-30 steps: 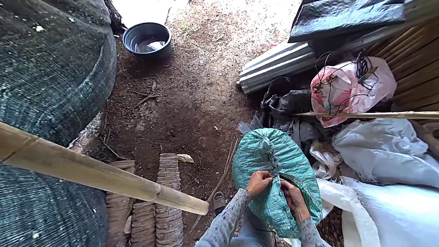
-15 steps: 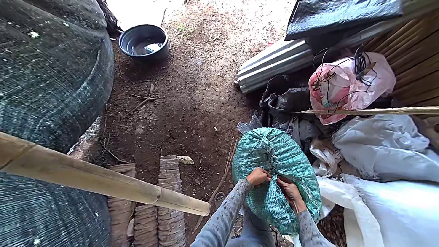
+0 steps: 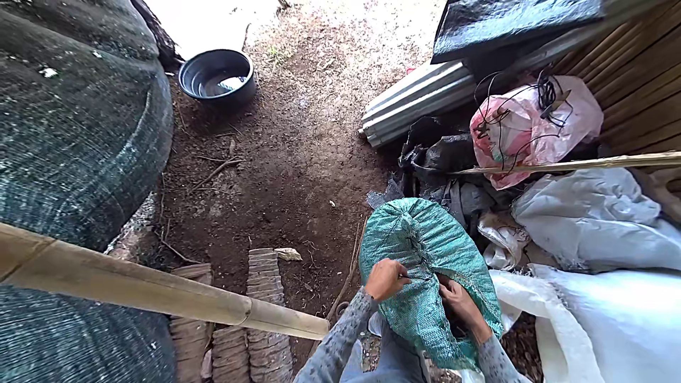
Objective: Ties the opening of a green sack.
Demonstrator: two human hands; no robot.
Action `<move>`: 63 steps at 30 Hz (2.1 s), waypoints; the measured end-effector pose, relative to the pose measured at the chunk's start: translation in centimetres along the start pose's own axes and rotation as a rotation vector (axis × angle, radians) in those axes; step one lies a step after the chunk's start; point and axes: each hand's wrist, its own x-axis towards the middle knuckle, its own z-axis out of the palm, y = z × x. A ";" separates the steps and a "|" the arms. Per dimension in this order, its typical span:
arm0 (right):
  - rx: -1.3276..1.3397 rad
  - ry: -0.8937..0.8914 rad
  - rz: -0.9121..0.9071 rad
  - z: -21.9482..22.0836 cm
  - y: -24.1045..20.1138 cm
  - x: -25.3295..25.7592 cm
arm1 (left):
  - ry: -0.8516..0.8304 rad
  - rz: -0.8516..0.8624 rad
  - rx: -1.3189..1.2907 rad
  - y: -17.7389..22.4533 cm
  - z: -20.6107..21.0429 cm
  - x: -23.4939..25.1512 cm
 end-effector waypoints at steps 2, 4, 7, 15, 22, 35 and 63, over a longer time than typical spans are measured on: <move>0.115 0.048 0.007 0.4 -0.3 -0.1 | 0.001 -0.070 0.036 -1.5 -1.9 -1.4; 0.450 0.132 0.030 1.6 -0.6 -0.1 | 0.058 -0.140 0.053 -3.4 -3.7 -3.3; 0.966 0.204 0.057 3.2 -1.4 -0.5 | 0.274 -0.225 0.158 -7.2 -7.1 -6.7; 1.167 0.064 0.076 3.1 -0.3 -0.7 | 0.870 -0.237 0.569 -16.5 -20.7 -16.9; 0.808 0.151 -0.146 -0.7 1.0 -3.9 | 0.946 -0.700 0.349 -9.7 -31.4 -24.6; 0.138 0.232 -0.492 -10.5 -7.6 -7.7 | 0.010 0.378 0.021 9.4 -6.1 0.5; 0.663 0.216 -0.127 -7.0 -2.9 -6.6 | -0.125 0.068 -0.056 4.3 -0.5 3.0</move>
